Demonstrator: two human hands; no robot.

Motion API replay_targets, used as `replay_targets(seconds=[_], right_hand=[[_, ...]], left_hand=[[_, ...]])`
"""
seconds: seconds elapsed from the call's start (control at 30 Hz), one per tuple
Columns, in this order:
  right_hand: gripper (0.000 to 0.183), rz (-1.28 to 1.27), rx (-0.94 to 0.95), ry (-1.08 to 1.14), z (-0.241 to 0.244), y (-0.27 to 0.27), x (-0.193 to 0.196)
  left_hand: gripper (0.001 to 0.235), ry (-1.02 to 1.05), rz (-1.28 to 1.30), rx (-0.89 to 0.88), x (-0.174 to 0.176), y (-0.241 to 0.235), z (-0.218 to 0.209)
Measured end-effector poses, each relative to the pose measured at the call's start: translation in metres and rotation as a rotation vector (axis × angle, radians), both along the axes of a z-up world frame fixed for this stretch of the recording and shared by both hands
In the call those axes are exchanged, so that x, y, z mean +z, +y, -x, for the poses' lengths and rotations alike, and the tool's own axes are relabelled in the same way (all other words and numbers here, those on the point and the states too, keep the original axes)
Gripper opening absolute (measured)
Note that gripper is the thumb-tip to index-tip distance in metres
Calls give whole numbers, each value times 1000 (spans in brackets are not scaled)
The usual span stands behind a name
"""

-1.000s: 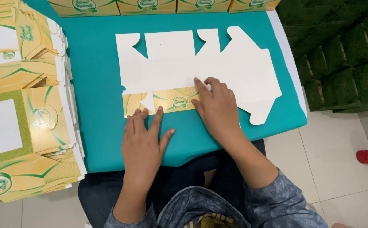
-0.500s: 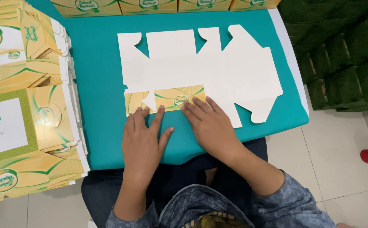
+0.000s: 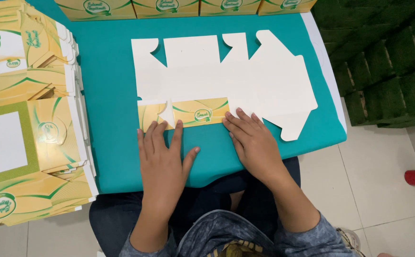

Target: The person assembles a flat cardboard box by folding its sides and tucking flaps to form a rectangular container. They then place a second flat box on the table and begin folding it in the same manner.

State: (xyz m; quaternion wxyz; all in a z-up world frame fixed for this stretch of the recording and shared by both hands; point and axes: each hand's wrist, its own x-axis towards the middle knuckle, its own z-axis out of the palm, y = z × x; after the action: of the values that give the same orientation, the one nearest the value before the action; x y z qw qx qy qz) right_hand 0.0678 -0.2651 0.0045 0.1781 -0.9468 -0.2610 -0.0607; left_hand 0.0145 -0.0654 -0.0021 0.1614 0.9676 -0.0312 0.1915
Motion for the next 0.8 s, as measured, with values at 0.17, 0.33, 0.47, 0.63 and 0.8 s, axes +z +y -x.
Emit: replay_targets(seconds=[0.17,0.33,0.47,0.63,0.8], right_hand=[[33,-94,79,133,-7,-10,6],[39,-236,142,235,-7,-37,33],[62,-292,60,252,4,-58,53],[72,-143,27,297,1,-67,41],[45,-140,104,313,2,-48,43]], left_hand=[[47,-57,129,-241,8,-32,-15],[67,-6,152,-412,-18,-62,-26],[70,69,152,-381,-25,-62,-25],[69,61,136,-340,-23,-54,-16],[66,140,183,-351,-10,-37,-16]])
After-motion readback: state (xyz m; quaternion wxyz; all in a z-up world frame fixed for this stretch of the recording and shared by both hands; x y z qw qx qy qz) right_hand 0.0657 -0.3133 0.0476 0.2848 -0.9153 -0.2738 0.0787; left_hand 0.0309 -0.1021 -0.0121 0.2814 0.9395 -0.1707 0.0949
